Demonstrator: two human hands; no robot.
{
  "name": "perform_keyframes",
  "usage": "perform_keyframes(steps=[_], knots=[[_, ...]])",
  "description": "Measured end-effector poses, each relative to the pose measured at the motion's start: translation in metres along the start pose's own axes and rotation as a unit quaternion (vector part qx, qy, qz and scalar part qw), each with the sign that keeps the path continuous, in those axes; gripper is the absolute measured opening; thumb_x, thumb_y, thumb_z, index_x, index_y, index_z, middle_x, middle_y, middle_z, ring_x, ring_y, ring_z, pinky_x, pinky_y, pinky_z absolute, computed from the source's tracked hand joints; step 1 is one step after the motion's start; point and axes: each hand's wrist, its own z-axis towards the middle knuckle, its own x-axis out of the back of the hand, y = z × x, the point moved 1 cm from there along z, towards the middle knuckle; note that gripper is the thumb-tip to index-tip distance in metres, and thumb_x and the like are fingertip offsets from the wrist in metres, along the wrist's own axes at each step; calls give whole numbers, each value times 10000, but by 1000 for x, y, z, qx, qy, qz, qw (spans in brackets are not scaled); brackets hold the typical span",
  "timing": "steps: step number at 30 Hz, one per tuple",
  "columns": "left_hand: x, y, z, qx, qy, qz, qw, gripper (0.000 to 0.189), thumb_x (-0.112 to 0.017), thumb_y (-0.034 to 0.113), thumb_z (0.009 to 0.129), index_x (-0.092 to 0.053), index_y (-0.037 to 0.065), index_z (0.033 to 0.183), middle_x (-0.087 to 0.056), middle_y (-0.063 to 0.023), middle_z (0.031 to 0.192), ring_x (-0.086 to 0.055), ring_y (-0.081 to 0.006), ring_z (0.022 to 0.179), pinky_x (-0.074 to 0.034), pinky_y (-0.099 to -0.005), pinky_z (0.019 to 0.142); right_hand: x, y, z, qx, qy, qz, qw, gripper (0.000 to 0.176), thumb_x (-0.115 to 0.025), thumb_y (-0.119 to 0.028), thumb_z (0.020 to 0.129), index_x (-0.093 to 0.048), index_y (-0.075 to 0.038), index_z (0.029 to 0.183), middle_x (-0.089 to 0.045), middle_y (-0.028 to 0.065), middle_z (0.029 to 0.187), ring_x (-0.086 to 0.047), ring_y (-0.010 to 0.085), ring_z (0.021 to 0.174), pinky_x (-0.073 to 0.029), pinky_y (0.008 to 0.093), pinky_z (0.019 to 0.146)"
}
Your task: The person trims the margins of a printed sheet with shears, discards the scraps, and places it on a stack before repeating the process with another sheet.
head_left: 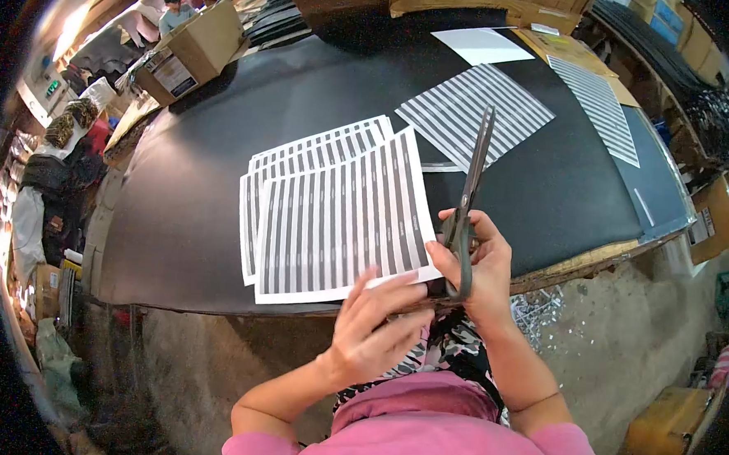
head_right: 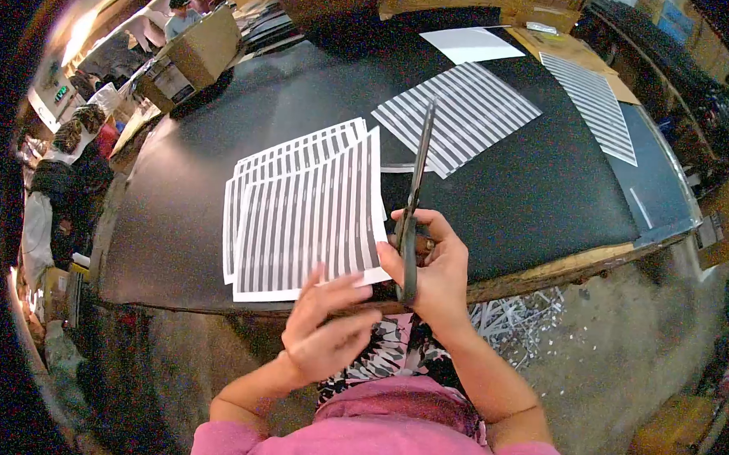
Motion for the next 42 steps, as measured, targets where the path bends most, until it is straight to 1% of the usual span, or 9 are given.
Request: perform_keyframes(steps=[2,5,6,8,10,12,19,32,42], knots=[[-11,7,-20,28,34,-127,991,216,-685,-14,626,-682,77,822,-623,-87,952,-616,-222,859,-484,-343,757,1,-4,-1,18,6,0,1000,336,-711,-64,717,-543,-32,1006,-561,-16,751,-521,30,628,-426,168,553],[-18,11,-30,342,-259,-401,809,352,-671,174,734,-611,16,1043,-597,-150,1054,-593,-239,915,-493,-292,690,10,-16,-7,25,13,-36,999,341,-704,-33,707,-549,-40,1010,-584,-2,771,-534,39,669,-433,171,585],[-28,9,-33,340,-260,-404,808,352,-671,174,734,-611,16,1043,-597,-150,1054,-593,-239,915,-493,-292,690,14,-19,-10,24,15,-39,999,341,-704,-33,707,-549,-40,1010,-584,-2,771,-534,39,669,-433,171,585],[-57,6,-39,419,-76,-722,545,597,-583,402,798,-462,-7,1215,-532,-174,1172,-554,-269,1022,-512,-310,726,22,-26,-16,54,31,-66,996,355,-714,-34,700,-549,-42,1015,-587,3,763,-535,40,669,-436,178,595],[-58,8,-27,391,-49,-734,553,767,-402,597,824,-335,-1,1299,-476,-216,1222,-479,-327,1128,-511,-372,794,32,-35,-24,59,53,-91,993,371,-721,-28,694,-546,-39,1021,-587,4,754,-536,41,670,-437,183,600],[-58,13,-18,408,9,-775,482,668,-368,526,878,-364,-21,1263,-508,-222,1177,-525,-337,1069,-535,-343,741,50,-39,-34,27,65,-94,993,389,-723,-12,685,-541,-33,1028,-585,3,752,-539,46,672,-438,185,608],[-90,26,-23,585,-24,-637,501,269,-515,120,883,-465,-9,1113,-583,-181,1023,-629,-261,851,-570,-328,616,101,-18,-72,-11,117,-161,980,398,-733,-13,674,-534,-21,1018,-579,9,740,-547,52,671,-444,187,600],[-102,23,5,527,46,-594,606,211,-514,177,895,-526,-3,1005,-601,-113,940,-613,-213,833,-542,-337,702,131,-10,-97,-6,175,-87,981,431,-747,-48,677,-511,1,1034,-572,19,685,-538,58,579,-433,190,518],[-122,33,38,439,37,-686,579,230,-485,239,904,-524,29,989,-603,-77,966,-609,-196,888,-526,-327,763,127,11,-133,-78,62,-191,976,573,-788,-242,657,-470,26,1051,-553,36,701,-522,72,632,-413,202,555]])
